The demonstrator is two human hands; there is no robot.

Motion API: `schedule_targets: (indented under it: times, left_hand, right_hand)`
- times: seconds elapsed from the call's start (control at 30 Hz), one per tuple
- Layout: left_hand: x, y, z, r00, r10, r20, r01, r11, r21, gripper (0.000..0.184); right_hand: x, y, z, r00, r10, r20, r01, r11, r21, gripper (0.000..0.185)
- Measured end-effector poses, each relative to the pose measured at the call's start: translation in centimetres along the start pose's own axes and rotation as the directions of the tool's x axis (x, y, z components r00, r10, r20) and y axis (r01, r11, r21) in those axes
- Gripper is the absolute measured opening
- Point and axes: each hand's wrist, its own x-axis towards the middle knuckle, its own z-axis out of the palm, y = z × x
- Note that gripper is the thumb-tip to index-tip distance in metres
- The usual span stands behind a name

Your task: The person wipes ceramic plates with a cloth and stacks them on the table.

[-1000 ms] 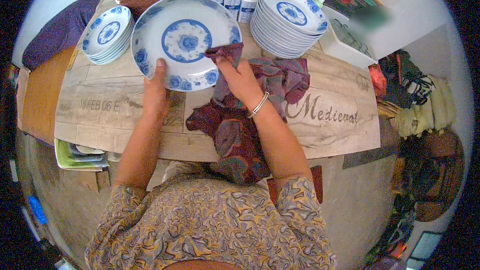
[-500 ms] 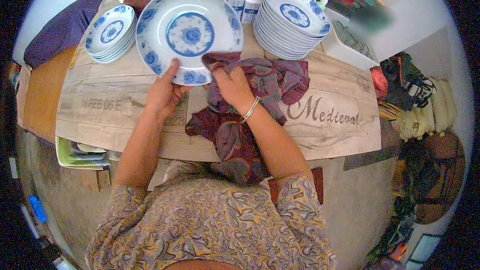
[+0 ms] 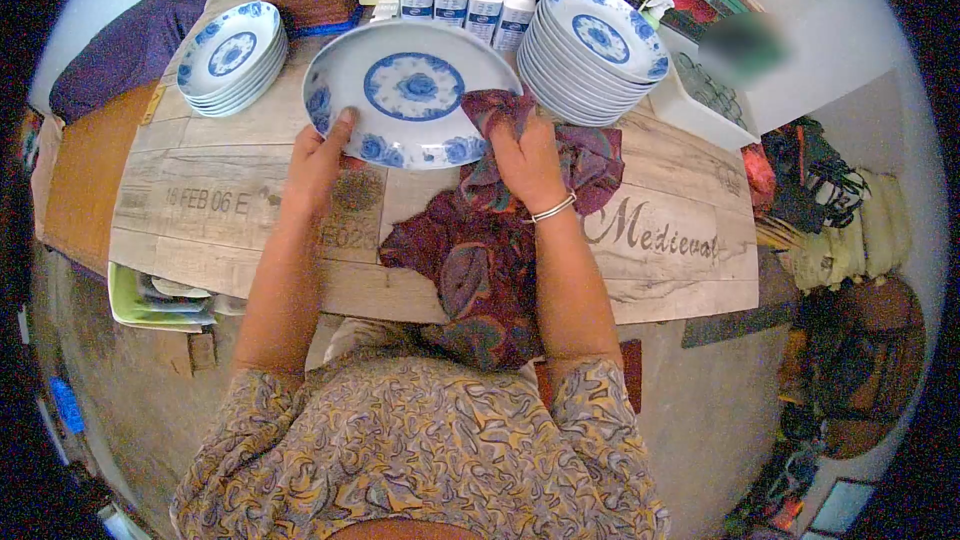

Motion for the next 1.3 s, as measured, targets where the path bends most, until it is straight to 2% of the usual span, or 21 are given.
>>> schedule_targets:
  times: [0.13, 0.23, 0.33, 0.37, 0.47, 0.5, 0.6, 0.63, 0.73, 0.83, 0.93, 1.07, 1.17, 1.3]
  left_hand:
    - [-0.5, 0.3, 0.1, 0.999, 0.049, 0.013, -0.050, 0.995, 0.082, 0.033]
    - [-0.4, -0.6, 0.8, 0.997, 0.071, -0.023, -0.071, 0.997, -0.026, 0.033]
    - [-0.5, -0.7, 1.1, 0.999, 0.054, -0.008, -0.054, 0.997, -0.062, 0.031]
    - [-0.7, -0.6, 1.2, 0.999, 0.040, -0.014, -0.041, 0.994, -0.103, 0.031]
    - [-1.1, -0.3, 1.7, 1.000, -0.003, -0.019, -0.001, 0.975, -0.222, 0.030]
    - [-1.1, -0.2, 1.7, 1.000, -0.019, -0.011, 0.015, 0.967, -0.255, 0.030]
    - [-1.1, -0.4, 2.1, 0.998, -0.062, 0.004, 0.059, 0.930, -0.362, 0.029]
    - [-1.1, -0.5, 2.3, 0.997, -0.076, 0.009, 0.073, 0.914, -0.398, 0.029]
    - [-1.4, -0.1, 2.6, 0.994, -0.094, 0.060, 0.110, 0.902, -0.416, 0.029]
    - [-1.4, -0.3, 2.4, 0.988, -0.097, 0.118, 0.135, 0.916, -0.377, 0.030]
    - [-1.4, -0.2, 2.2, 0.990, -0.096, 0.103, 0.122, 0.951, -0.285, 0.032]
    - [-0.5, -0.9, 1.5, 0.996, -0.086, 0.020, 0.088, 0.963, -0.255, 0.036]
    - [-0.7, -0.3, 1.6, 0.999, -0.049, -0.015, 0.044, 0.971, -0.234, 0.036]
    - [-1.1, 0.5, 1.6, 0.998, -0.006, -0.057, -0.005, 0.981, -0.192, 0.036]
  right_hand:
    - [0.2, 0.0, 0.3, 0.998, -0.047, -0.044, 0.048, 0.999, 0.019, 0.023]
    - [-0.1, 0.3, 0.9, 0.994, 0.043, -0.103, -0.037, 0.997, 0.062, 0.021]
    - [-0.5, 1.1, 1.6, 0.981, 0.193, 0.028, -0.195, 0.963, 0.187, 0.023]
    - [-1.0, 0.9, 2.1, 0.938, 0.337, 0.076, -0.345, 0.903, 0.256, 0.026]
    - [-1.7, 0.9, 3.8, 0.931, 0.337, 0.142, -0.365, 0.832, 0.419, 0.026]
    - [-1.7, -0.2, 3.8, 0.918, 0.358, 0.170, -0.396, 0.822, 0.408, 0.023]
    - [-1.9, -1.4, 4.7, 0.946, 0.256, 0.199, -0.323, 0.790, 0.520, 0.018]
    - [-1.8, -2.7, 4.3, 0.908, 0.346, 0.235, -0.418, 0.734, 0.535, 0.015]
    - [-1.9, -2.3, 4.0, 0.859, 0.440, 0.263, -0.508, 0.662, 0.551, 0.016]
    - [-2.1, 1.1, 4.3, 0.870, 0.444, 0.214, -0.476, 0.648, 0.594, 0.019]
    - [-1.9, 1.0, 3.6, 0.893, 0.449, 0.033, -0.392, 0.741, 0.546, 0.020]
    - [-0.8, 0.1, 1.6, 0.973, 0.214, 0.087, -0.231, 0.921, 0.314, 0.023]
    - [-0.7, 0.8, 0.6, 0.958, 0.170, 0.233, -0.222, 0.950, 0.219, 0.027]
    - [-0.4, 0.0, 0.1, 0.968, 0.133, 0.212, -0.171, 0.970, 0.173, 0.026]
